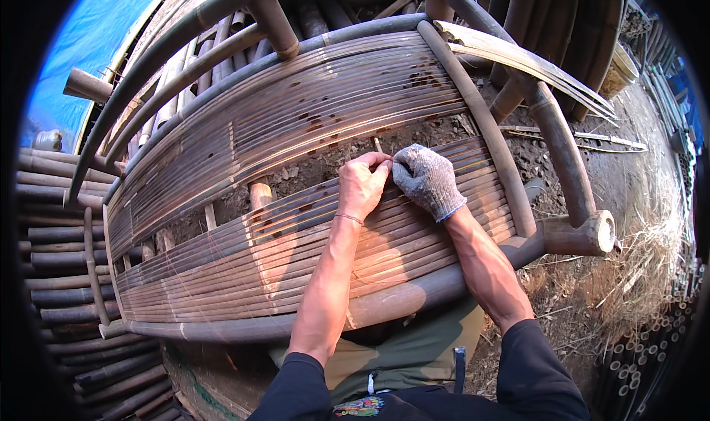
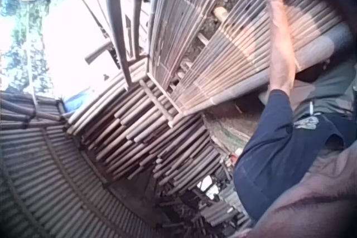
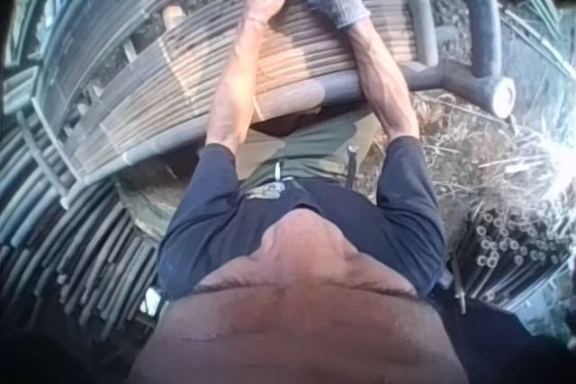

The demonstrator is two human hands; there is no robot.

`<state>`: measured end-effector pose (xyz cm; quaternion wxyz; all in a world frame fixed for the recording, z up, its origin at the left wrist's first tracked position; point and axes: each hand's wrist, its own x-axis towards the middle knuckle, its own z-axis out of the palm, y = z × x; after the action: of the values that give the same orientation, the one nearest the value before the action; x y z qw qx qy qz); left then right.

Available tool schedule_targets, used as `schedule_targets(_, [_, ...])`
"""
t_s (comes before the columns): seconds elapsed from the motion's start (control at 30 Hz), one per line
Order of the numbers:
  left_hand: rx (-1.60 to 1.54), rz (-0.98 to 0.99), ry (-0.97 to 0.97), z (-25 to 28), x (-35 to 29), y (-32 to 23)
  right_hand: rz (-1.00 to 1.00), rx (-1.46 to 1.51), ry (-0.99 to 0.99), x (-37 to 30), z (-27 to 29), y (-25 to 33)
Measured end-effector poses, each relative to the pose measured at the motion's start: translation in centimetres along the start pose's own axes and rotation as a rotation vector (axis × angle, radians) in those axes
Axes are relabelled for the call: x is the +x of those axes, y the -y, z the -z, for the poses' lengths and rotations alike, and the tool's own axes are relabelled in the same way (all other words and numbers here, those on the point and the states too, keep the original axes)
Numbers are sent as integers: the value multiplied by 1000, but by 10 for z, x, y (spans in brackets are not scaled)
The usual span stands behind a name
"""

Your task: The person weaves thin bamboo strips into a larger bamboo frame, interlacing them by hand. They use a thin wire to secure the woven strips to the frame, wrapping and twisting it to hold the structure together.

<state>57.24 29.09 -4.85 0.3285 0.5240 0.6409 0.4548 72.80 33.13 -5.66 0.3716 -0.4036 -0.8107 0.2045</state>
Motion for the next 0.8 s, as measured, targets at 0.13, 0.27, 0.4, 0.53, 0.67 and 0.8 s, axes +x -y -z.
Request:
schedule_targets(0.13, [-176,-11,-77,-10,-1,12,-70,44,20,1,-1,2])
schedule_targets(0.27, [-65,-18,-61,-11,2,10,-99,39,57,1,1,-2])
schedule_targets(0.4, [-32,-57,-70,-10,0,10,-75,36,61,2,0,-3])
schedule_targets(0.53, [96,-295,-123,-11,-1,12,-59,44,65,1,0,-5])
schedule_targets(0.67, [248,-365,-55,-7,6,13,-80,-1,88,1,1,-3])
schedule_targets(0.8, [251,-277,37,1,15,14,-85,87,41,1,8,-5])
